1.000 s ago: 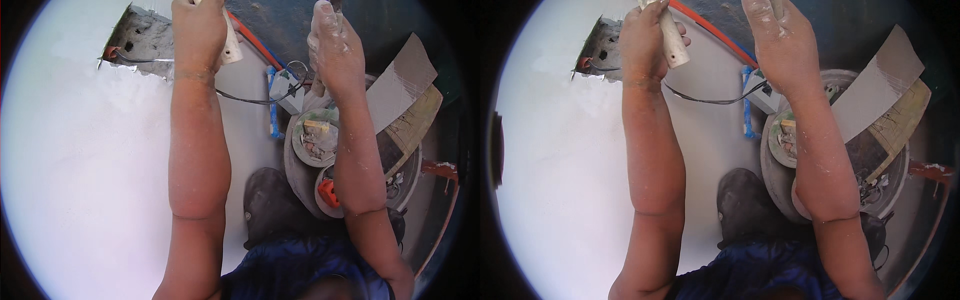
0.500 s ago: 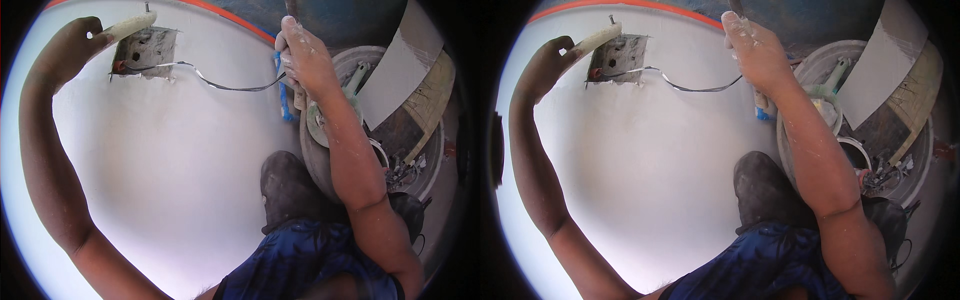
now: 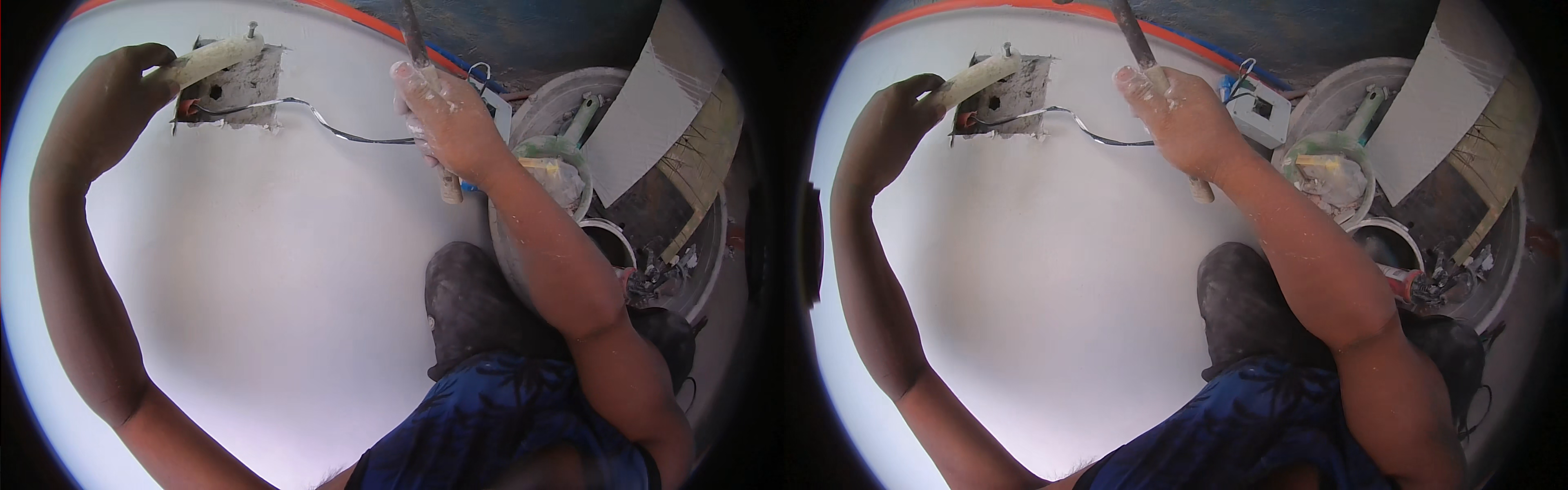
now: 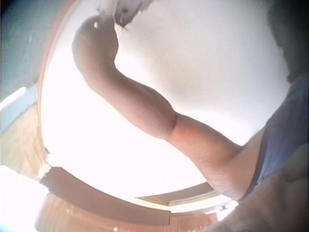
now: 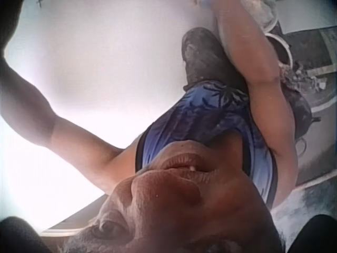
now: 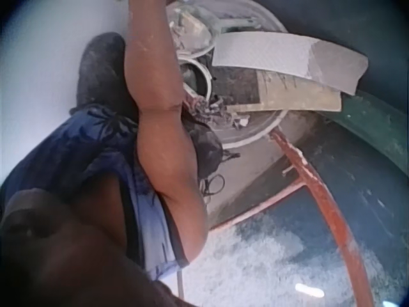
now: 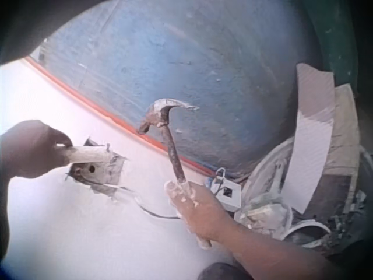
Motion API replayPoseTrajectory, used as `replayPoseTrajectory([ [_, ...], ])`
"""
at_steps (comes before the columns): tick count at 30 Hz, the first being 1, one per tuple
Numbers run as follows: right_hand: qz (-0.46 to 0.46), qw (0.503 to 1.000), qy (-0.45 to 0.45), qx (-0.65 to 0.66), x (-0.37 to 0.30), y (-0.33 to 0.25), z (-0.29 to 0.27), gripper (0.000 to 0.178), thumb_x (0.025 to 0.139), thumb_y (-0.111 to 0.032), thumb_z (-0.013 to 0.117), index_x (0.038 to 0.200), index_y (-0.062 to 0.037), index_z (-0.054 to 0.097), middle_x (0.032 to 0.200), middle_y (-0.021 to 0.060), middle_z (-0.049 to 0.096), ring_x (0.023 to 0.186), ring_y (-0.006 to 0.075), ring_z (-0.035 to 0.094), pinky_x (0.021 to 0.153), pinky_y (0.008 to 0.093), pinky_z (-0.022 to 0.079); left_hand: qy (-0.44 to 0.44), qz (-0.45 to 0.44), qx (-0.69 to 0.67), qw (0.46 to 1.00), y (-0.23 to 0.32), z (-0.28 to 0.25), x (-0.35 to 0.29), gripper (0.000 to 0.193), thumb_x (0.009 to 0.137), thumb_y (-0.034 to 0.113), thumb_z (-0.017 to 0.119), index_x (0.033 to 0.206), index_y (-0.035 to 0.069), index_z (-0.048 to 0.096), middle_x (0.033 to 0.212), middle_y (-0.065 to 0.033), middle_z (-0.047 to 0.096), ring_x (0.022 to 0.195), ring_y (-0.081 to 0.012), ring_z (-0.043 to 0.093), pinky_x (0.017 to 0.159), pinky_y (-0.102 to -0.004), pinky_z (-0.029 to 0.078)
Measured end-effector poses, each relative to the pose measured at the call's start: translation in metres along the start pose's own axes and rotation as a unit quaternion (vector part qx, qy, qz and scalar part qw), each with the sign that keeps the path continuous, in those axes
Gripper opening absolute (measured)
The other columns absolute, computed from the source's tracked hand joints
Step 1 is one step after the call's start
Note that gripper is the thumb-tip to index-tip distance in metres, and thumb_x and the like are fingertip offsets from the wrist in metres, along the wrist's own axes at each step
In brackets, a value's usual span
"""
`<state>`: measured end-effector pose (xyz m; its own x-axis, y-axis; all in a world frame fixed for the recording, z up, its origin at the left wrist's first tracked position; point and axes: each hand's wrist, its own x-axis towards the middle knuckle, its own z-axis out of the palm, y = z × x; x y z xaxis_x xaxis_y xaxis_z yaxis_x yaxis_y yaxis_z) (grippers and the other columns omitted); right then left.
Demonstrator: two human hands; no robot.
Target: Install an electrical junction box into a masonry wall hole using a hammer and a PVC pipe segment for positioning and securing.
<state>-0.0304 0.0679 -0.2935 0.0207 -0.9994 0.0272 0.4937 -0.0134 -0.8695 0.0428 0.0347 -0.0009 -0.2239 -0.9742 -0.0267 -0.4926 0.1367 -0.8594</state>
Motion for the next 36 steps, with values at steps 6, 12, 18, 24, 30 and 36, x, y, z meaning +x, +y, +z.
replayPoseTrajectory([
  [6,-0.05,0.998,0.002,0.034,-0.002,-0.003,0.023,0.053,0.093,-0.054,0.053,0.092,-0.0023,0.061,0.068,0.0043,0.054,0.06,0.0132,0.05,0.059,0.032,0.046,0.057,0.174,-0.015,0.983,0.046,0.0,-0.042,0.034,0.08,0.008,0.069,0.114,0.004,0.066,0.092,-0.0156,0.068,0.076,-0.0295,0.065,0.07,-0.0373,0.051],
  [12,-0.009,0.964,-0.023,0.266,0.0,0.012,0.009,0.04,0.09,-0.04,0.064,0.099,-0.0013,0.062,0.074,0.0042,0.061,0.047,0.006,0.044,0.041,0.0226,0.041,0.077,0.201,-0.044,0.976,0.066,0.013,-0.052,0.036,0.081,0.008,0.068,0.116,0.006,0.063,0.095,-0.0148,0.067,0.077,-0.0302,0.066,0.068,-0.0377,0.052],
  [18,-0.039,0.98,-0.043,0.19,-0.006,0.004,0.017,0.035,0.091,-0.035,0.064,0.102,-0.0031,0.057,0.084,0.0071,0.067,0.047,0.0037,0.043,0.042,0.021,0.04,0.075,0.198,-0.076,0.974,0.039,0.014,-0.071,0.04,0.079,0.005,0.07,0.117,0.007,0.059,0.091,-0.0118,0.067,0.073,-0.0278,0.065,0.066,-0.0368,0.052],
  [24,-0.057,0.988,0.03,0.144,0.0,0.018,0.011,0.036,0.088,-0.038,0.068,0.084,-0.0034,0.059,0.066,0.0024,0.06,0.043,0.0075,0.045,0.039,0.024,0.039,0.057,-0.01,0.061,0.996,-0.025,0.006,-0.075,0.042,0.081,0.002,0.065,0.122,0.01,0.059,0.104,-0.0089,0.065,0.079,-0.0249,0.064,0.073,-0.036,0.053],
  [30,-0.056,0.989,0.054,0.128,0.004,0.022,0.005,0.034,0.089,-0.038,0.066,0.077,-0.0064,0.058,0.062,0.0012,0.056,0.044,0.0074,0.045,0.042,0.0238,0.04,0.031,-0.036,0.085,0.995,-0.031,0.011,-0.074,0.041,0.082,0.006,0.065,0.123,0.015,0.064,0.099,-0.0068,0.064,0.078,-0.024,0.065,0.073,-0.0362,0.053],
  [36,-0.039,0.99,0.059,0.121,0.0,0.02,0.005,0.035,0.09,-0.037,0.065,0.072,-0.0079,0.056,0.06,0.0008,0.054,0.045,0.0076,0.046,0.043,0.024,0.041,0.055,-0.039,0.109,0.992,-0.031,0.025,-0.068,0.038,0.086,0.012,0.064,0.123,0.016,0.063,0.095,-0.0073,0.064,0.077,-0.0244,0.065,0.07,-0.0373,0.053],
])
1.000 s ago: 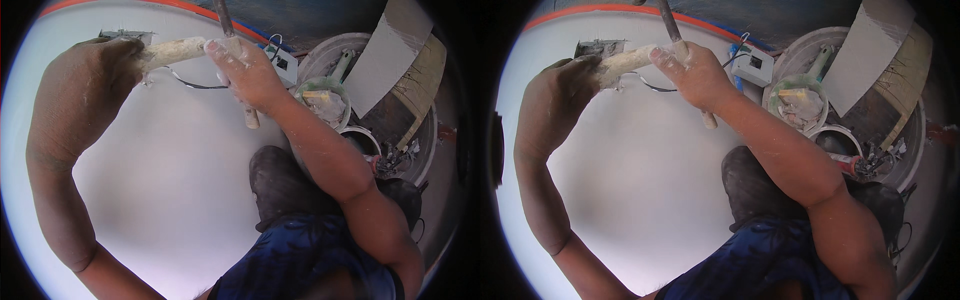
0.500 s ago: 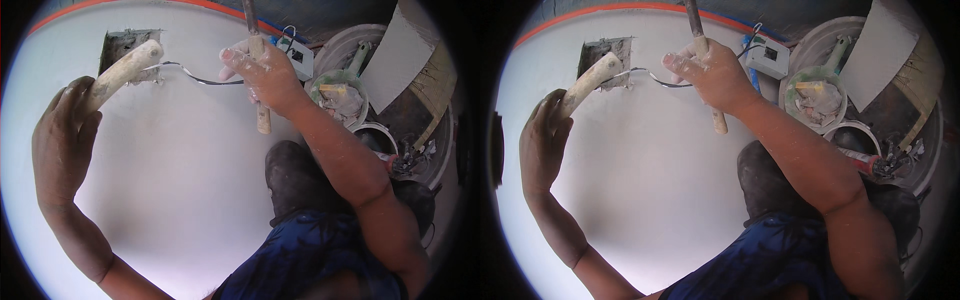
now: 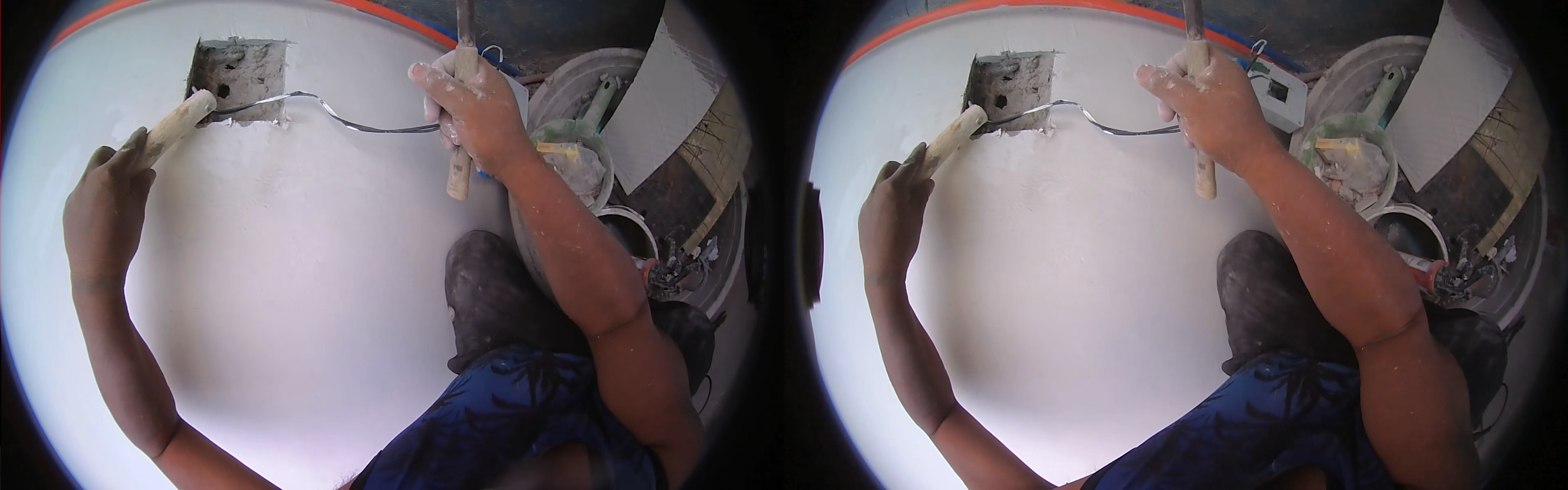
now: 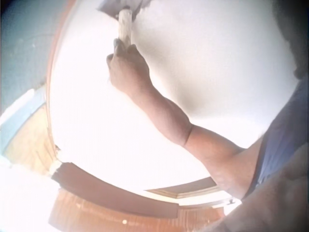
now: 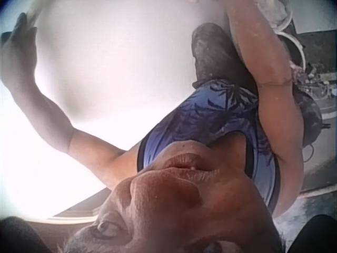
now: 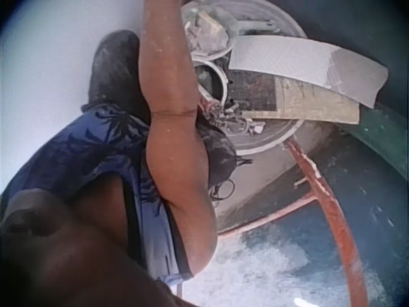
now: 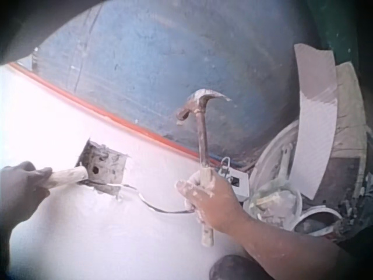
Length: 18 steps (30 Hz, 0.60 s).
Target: Install an electrical junction box into a masonry wall hole using a hammer and a PVC pipe segment for positioning and securing.
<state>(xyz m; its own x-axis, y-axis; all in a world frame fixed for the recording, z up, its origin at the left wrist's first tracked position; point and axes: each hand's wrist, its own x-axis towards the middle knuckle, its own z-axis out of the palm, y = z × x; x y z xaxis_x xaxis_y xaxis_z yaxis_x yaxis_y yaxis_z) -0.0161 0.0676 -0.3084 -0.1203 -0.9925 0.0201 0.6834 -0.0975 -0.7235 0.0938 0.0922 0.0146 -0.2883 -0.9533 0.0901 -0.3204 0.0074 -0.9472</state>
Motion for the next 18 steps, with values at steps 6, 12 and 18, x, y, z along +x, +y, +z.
replayPoseTrajectory([
  [6,-0.011,0.999,-0.004,-0.032,-0.001,0.002,0.001,0.036,0.091,-0.037,0.063,0.072,-0.0079,0.055,0.057,0.0,0.051,0.043,0.0076,0.044,0.043,0.024,0.039,-0.039,-0.037,0.049,0.997,0.013,0.005,0.004,0.037,0.091,0.016,0.058,0.129,0.016,0.059,0.1,-0.0078,0.064,0.081,-0.0269,0.065,0.072,-0.04,0.053],
  [12,-0.061,0.985,-0.012,-0.158,0.004,0.008,0.002,0.044,0.093,-0.047,0.057,0.083,-0.0042,0.06,0.063,0.004,0.053,0.06,0.015,0.053,0.061,0.0332,0.046,-0.05,-0.048,0.072,0.995,0.021,0.001,0.01,0.036,0.092,0.016,0.058,0.127,0.014,0.059,0.098,-0.0113,0.065,0.08,-0.0278,0.066,0.07,-0.041,0.054],
  [18,-0.161,0.944,-0.103,-0.268,0.026,-0.016,0.011,0.048,0.093,-0.051,0.056,0.088,-0.0035,0.063,0.066,0.0085,0.054,0.065,0.0214,0.054,0.066,0.0362,0.045,-0.059,-0.029,0.069,0.995,0.01,0.015,0.02,0.035,0.092,0.018,0.057,0.127,0.013,0.06,0.091,-0.0134,0.066,0.08,-0.0294,0.065,0.07,-0.041,0.053],
])
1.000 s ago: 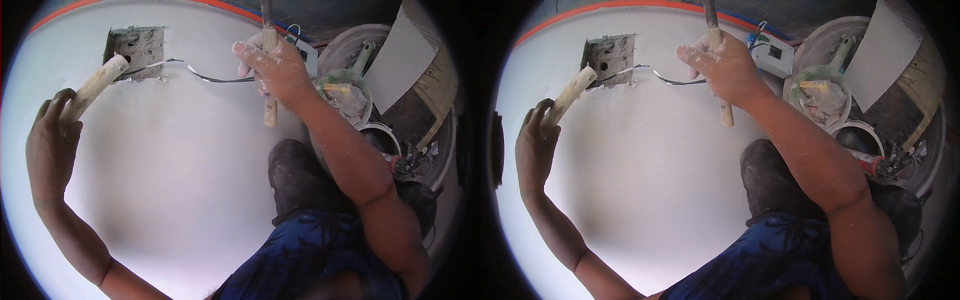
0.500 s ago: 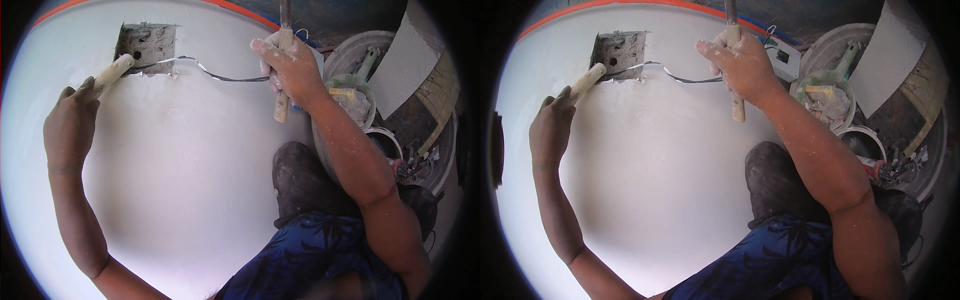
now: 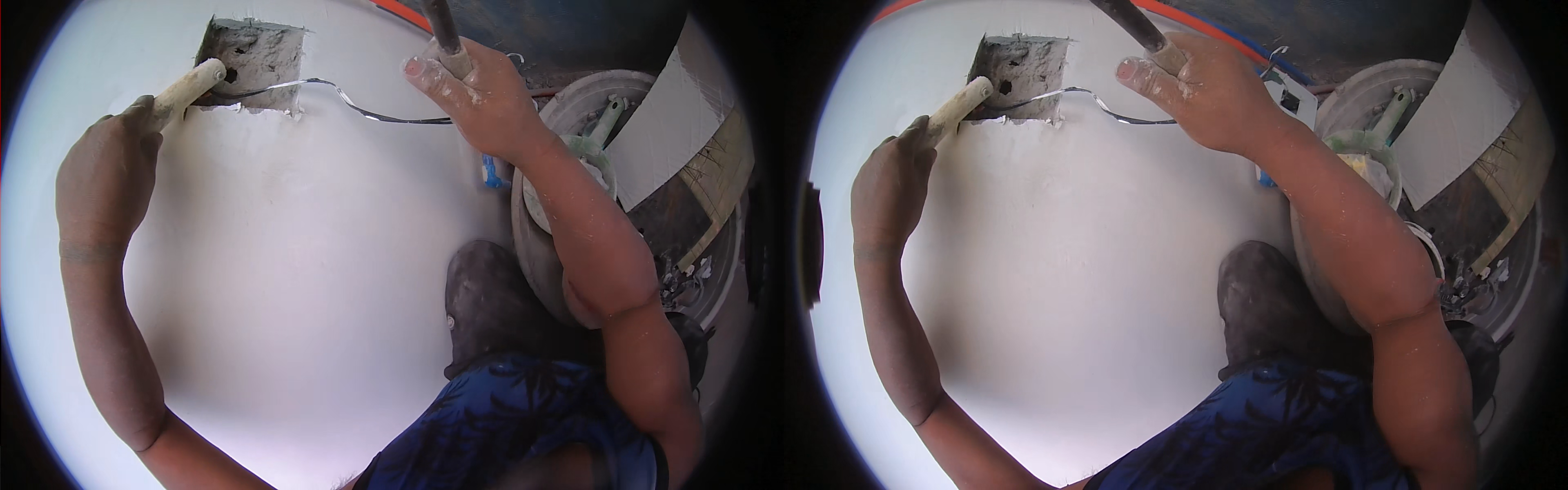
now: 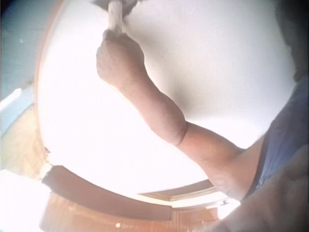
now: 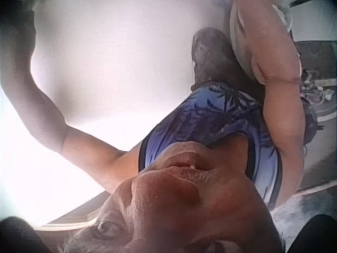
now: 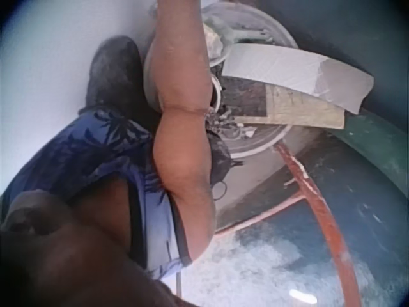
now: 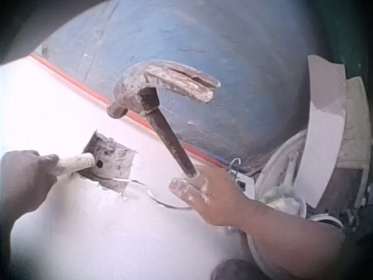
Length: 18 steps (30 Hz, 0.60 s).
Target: Install an electrical junction box into a masonry wall hole using a hammer and a PVC pipe segment for positioning and securing.
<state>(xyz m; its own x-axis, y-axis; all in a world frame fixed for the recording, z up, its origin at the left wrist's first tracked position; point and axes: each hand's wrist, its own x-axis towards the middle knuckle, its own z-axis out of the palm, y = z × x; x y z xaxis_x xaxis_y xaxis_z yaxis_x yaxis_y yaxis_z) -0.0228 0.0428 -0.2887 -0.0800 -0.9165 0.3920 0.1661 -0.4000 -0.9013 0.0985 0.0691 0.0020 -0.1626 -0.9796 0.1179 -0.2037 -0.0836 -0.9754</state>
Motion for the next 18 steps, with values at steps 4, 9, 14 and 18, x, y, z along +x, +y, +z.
replayPoseTrajectory([
  [4,-0.137,0.983,0.073,-0.098,0.04,0.014,0.004,0.038,0.092,-0.042,0.06,0.084,-0.0056,0.063,0.071,0.0082,0.059,0.067,0.0228,0.057,0.064,0.0377,0.046,0.011,-0.016,-0.017,1.0,-0.012,-0.006,-0.008,0.035,0.092,0.018,0.057,0.126,0.012,0.06,0.089,-0.0141,0.066,0.081,-0.0298,0.065,0.07,-0.041,0.052],
  [9,-0.273,0.929,0.032,-0.249,0.077,0.044,0.018,0.025,0.083,-0.032,0.069,0.075,-0.0099,0.06,0.072,0.0089,0.06,0.069,0.0278,0.06,0.062,0.0397,0.048,0.066,0.026,-0.014,0.997,-0.013,0.012,-0.004,0.03,0.088,0.015,0.062,0.118,0.013,0.064,0.077,-0.0098,0.065,0.068,-0.024,0.065,0.062,-0.0369,0.054],
  [14,-0.33,0.91,-0.039,-0.248,0.081,0.035,0.037,0.028,0.082,-0.033,0.069,0.07,-0.0118,0.057,0.068,0.0066,0.056,0.068,0.027,0.059,0.062,0.0399,0.048,0.079,0.039,-0.004,0.996,-0.012,0.009,-0.006,0.029,0.088,0.015,0.062,0.116,0.011,0.065,0.075,-0.0096,0.065,0.066,-0.0231,0.064,0.061,-0.0358,0.054],
  [18,-0.376,0.895,0.006,-0.242,0.098,0.035,0.044,0.026,0.083,-0.033,0.068,0.071,-0.0119,0.058,0.069,0.0056,0.058,0.067,0.0271,0.06,0.061,0.0391,0.049,0.095,0.038,0.023,0.994,-0.014,0.014,-0.003,0.028,0.088,0.015,0.062,0.115,0.008,0.065,0.075,-0.0103,0.065,0.065,-0.0224,0.064,0.06,-0.0348,0.054],
])
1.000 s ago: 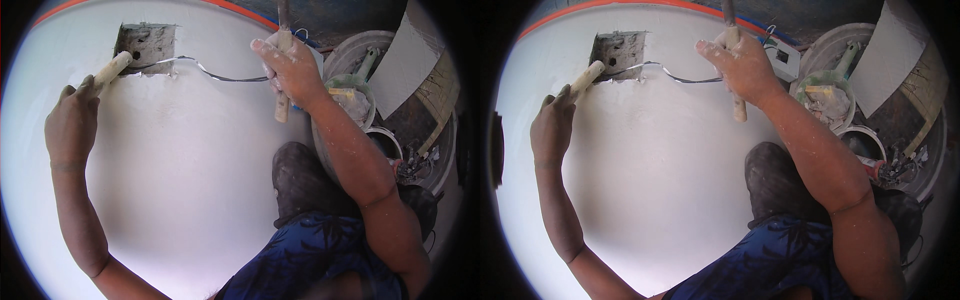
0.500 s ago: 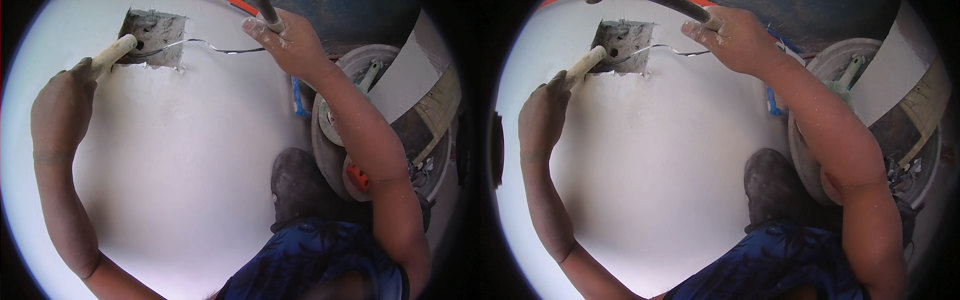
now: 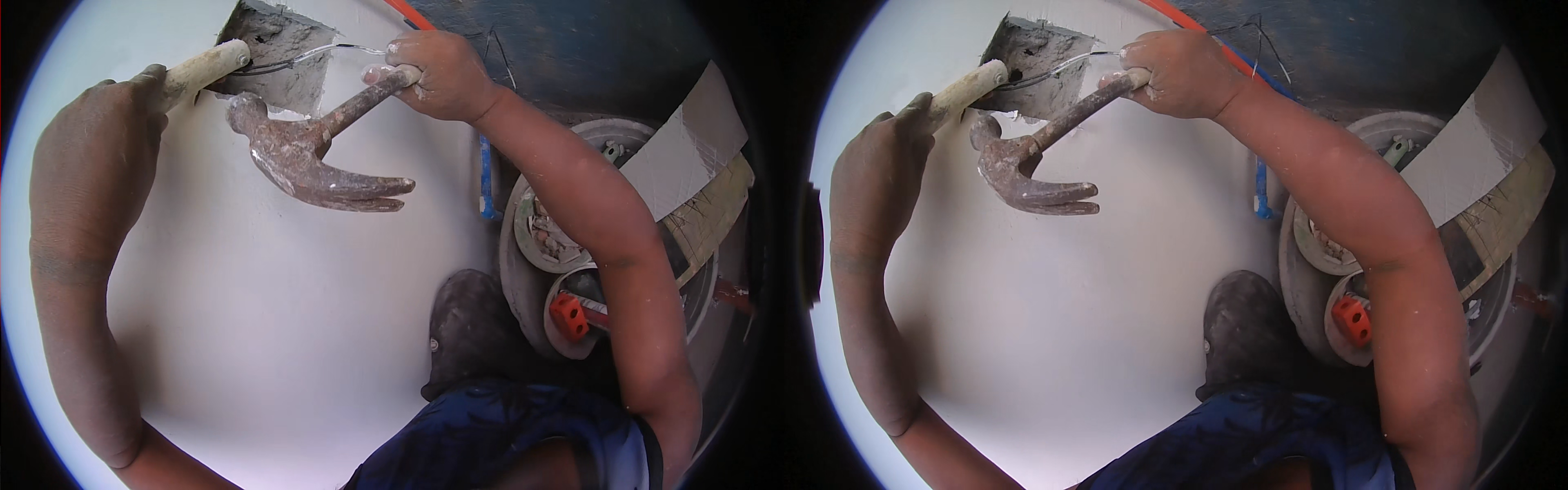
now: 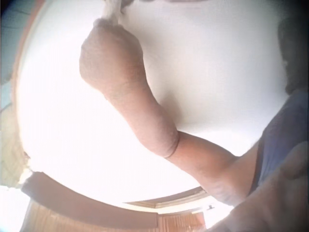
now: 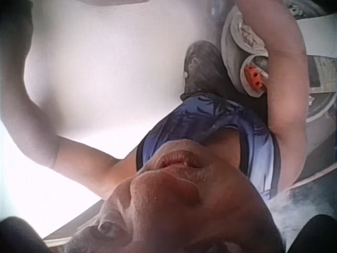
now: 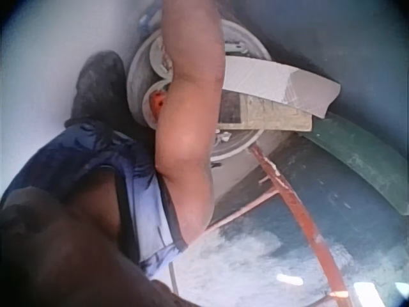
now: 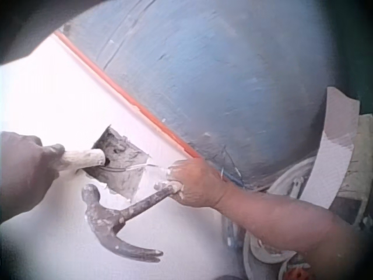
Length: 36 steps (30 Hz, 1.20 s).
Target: Install an electrical junction box into a masonry wall hole using a hammer and a PVC pipe segment for positioning and securing.
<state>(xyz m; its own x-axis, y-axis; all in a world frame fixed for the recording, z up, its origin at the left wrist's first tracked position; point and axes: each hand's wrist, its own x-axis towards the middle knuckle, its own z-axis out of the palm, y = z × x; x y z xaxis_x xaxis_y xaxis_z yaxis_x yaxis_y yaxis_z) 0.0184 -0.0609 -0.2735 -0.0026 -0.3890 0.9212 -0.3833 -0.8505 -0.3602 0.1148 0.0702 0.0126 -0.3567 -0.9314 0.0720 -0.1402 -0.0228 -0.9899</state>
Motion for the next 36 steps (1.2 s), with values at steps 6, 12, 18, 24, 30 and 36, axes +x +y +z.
replayPoseTrajectory([
  [6,0.075,0.992,-0.082,-0.054,0.035,0.025,0.008,0.021,0.082,-0.03,0.063,0.076,-0.0092,0.06,0.075,0.0117,0.061,0.073,0.0329,0.062,0.065,0.0437,0.049,-0.006,-0.015,0.005,1.0,0.0,0.012,0.002,0.034,0.088,0.01,0.06,0.122,0.009,0.063,0.08,-0.0134,0.064,0.068,-0.0265,0.064,0.062,-0.0372,0.051],
  [12,0.048,0.99,-0.12,-0.064,0.019,0.036,0.017,0.018,0.082,-0.027,0.064,0.079,-0.0091,0.061,0.075,0.012,0.061,0.073,0.0326,0.062,0.067,0.0435,0.05,-0.053,-0.036,-0.037,0.997,0.004,0.001,0.005,0.038,0.086,0.008,0.061,0.124,0.009,0.062,0.083,-0.0138,0.065,0.071,-0.0255,0.065,0.064,-0.0358,0.05],
  [18,0.009,0.997,-0.079,-0.013,0.014,0.033,0.016,0.017,0.081,-0.024,0.063,0.077,-0.0086,0.06,0.075,0.0114,0.061,0.073,0.0319,0.062,0.067,0.0431,0.049,-0.002,-0.015,-0.092,0.996,-0.005,0.023,0.003,0.04,0.085,0.004,0.063,0.125,0.007,0.061,0.082,-0.0138,0.064,0.068,-0.0235,0.062,0.062,-0.035,0.049],
  [24,0.021,0.997,-0.071,-0.016,0.022,0.031,0.009,0.015,0.077,-0.02,0.061,0.07,-0.0069,0.056,0.072,0.0148,0.059,0.072,0.0354,0.061,0.066,0.0444,0.049,-0.026,-0.015,-0.069,0.997,0.002,0.01,0.004,0.038,0.089,0.005,0.06,0.126,0.008,0.059,0.082,-0.0132,0.064,0.069,-0.0211,0.062,0.059,-0.0334,0.049],
  [30,0.052,0.998,-0.024,0.002,0.029,0.03,0.007,0.013,0.079,-0.018,0.058,0.074,-0.0066,0.056,0.072,0.0161,0.058,0.073,0.0358,0.06,0.067,0.045,0.049,-0.03,-0.037,-0.052,0.998,0.004,0.016,0.006,0.04,0.088,0.007,0.062,0.127,0.009,0.059,0.083,-0.0135,0.064,0.069,-0.0223,0.063,0.063,-0.0339,0.051],
  [36,0.031,0.998,-0.047,-0.022,0.027,0.035,0.006,0.013,0.079,-0.018,0.058,0.074,-0.006,0.056,0.073,0.0161,0.058,0.073,0.036,0.06,0.068,0.0451,0.049,-0.054,-0.067,-0.047,0.995,0.005,0.017,0.002,0.039,0.088,0.007,0.062,0.127,0.008,0.059,0.085,-0.015,0.065,0.07,-0.0234,0.063,0.065,-0.0347,0.051],
])
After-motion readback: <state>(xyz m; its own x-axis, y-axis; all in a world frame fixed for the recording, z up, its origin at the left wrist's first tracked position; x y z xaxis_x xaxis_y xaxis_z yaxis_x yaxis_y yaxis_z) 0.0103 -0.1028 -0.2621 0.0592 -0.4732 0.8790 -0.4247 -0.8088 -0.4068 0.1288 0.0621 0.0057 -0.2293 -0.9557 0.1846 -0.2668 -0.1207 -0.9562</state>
